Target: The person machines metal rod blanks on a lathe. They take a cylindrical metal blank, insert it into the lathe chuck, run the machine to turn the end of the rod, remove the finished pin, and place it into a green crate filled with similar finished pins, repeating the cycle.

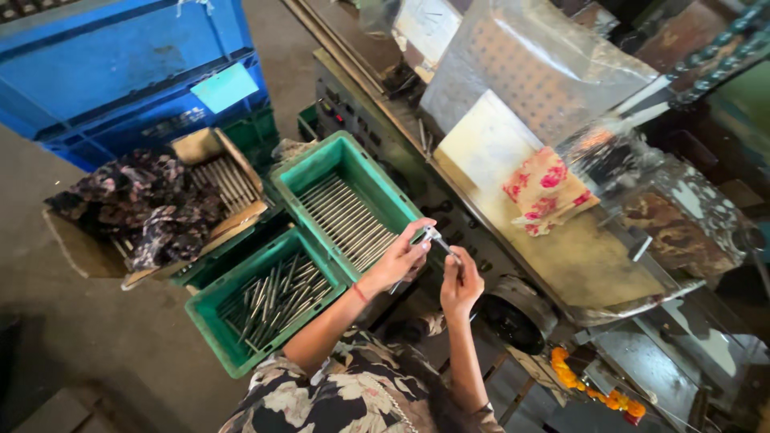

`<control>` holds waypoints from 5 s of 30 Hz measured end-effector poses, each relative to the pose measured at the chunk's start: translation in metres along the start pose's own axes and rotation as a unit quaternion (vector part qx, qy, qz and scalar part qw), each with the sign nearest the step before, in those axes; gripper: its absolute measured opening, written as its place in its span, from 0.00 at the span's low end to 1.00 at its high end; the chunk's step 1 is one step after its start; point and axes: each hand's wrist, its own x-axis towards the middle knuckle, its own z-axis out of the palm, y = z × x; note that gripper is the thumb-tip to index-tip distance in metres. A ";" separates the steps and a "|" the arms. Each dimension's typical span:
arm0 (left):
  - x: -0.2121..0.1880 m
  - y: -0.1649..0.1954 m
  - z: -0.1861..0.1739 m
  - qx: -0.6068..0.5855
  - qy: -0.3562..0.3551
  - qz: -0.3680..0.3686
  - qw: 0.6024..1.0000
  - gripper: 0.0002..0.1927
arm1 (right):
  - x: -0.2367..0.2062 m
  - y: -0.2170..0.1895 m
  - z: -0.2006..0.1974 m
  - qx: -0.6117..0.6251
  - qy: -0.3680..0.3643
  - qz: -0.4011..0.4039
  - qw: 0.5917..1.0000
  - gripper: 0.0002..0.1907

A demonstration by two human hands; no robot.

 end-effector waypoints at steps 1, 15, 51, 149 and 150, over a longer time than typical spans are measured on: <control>0.004 -0.002 0.000 0.044 -0.002 0.027 0.999 0.23 | 0.000 -0.001 0.000 -0.048 0.001 -0.047 0.998 0.11; 0.016 0.027 -0.037 0.506 -0.129 0.264 0.811 0.16 | 0.003 0.069 -0.020 0.457 -0.191 0.594 0.633 0.25; 0.026 0.099 0.013 -0.030 -0.142 -0.142 0.979 0.07 | 0.085 -0.109 -0.045 0.049 -0.524 -0.026 0.850 0.16; 1.297 -0.238 0.582 -0.070 0.264 -0.173 0.946 0.17 | 0.806 0.535 -1.022 -0.582 0.185 0.355 0.708 0.36; 1.308 -0.242 0.579 -0.078 0.258 -0.171 0.948 0.17 | 0.813 0.541 -1.022 -0.584 0.183 0.365 0.702 0.36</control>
